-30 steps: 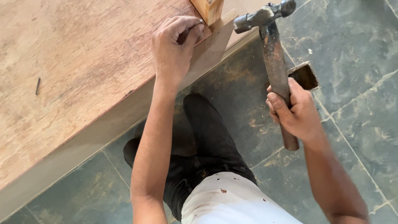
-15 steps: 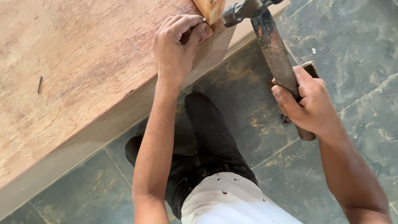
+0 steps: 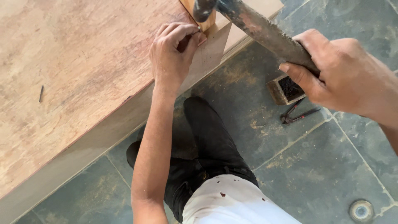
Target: The person hammers nails into plywood pieces using a hammer to join wood components together while sitting on the floor.
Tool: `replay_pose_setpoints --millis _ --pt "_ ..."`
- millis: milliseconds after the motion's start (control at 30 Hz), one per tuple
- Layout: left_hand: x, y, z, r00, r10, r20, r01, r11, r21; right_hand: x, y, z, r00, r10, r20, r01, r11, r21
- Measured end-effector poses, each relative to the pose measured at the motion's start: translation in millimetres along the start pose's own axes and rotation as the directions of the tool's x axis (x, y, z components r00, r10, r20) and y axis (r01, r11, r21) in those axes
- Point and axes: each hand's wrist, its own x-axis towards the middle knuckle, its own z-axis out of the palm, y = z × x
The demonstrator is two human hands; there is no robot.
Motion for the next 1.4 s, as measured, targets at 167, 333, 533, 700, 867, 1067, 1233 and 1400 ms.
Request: replay_pose_setpoints --millis 167,333,533,700,867,1067,1233,1400 --pt "-0.5 -1.6 2.4 1.0 0.017 -0.013 -0.017 1.0 0.001 13.2 -3.3 -2.1 0.96 0.183 0.21 -0.17 0.982 -0.083" --pt "0.4 -4.6 0.8 1.0 0.013 0.003 -0.013 0.999 0.04 32.6 -23.4 -14.6 0.964 0.126 0.236 -0.069 0.969 -0.236" --pt "-0.1 -4.6 2.6 1.0 -0.014 0.008 0.014 1.0 0.008 37.0 -44.8 -30.5 1.0 0.021 0.02 -0.019 0.994 -0.104" --pt "-0.3 -6.2 4.1 1.0 0.021 0.0 -0.021 0.999 0.031 38.4 -33.3 -15.1 0.954 0.133 0.269 -0.088 0.981 -0.173" --pt "-0.4 -8.3 3.9 1.0 0.026 0.005 -0.026 0.999 0.033 32.6 -33.5 -26.4 0.98 -0.088 -0.178 0.092 0.996 0.018" --pt "1.8 -9.9 8.0 0.999 0.039 0.0 -0.039 0.998 0.041 38.2 -16.4 6.1 0.936 0.194 0.294 -0.156 0.976 -0.149" --pt "-12.4 -22.7 -15.5 0.991 0.12 0.062 -0.115 0.99 -0.08 9.4 11.0 31.7 0.999 0.043 0.022 -0.044 0.998 0.051" --pt "-53.9 -68.8 -143.9 0.972 0.011 -0.234 0.101 0.88 0.463 5.8 -17.5 47.3 0.989 0.098 -0.112 -0.024 0.848 0.53"
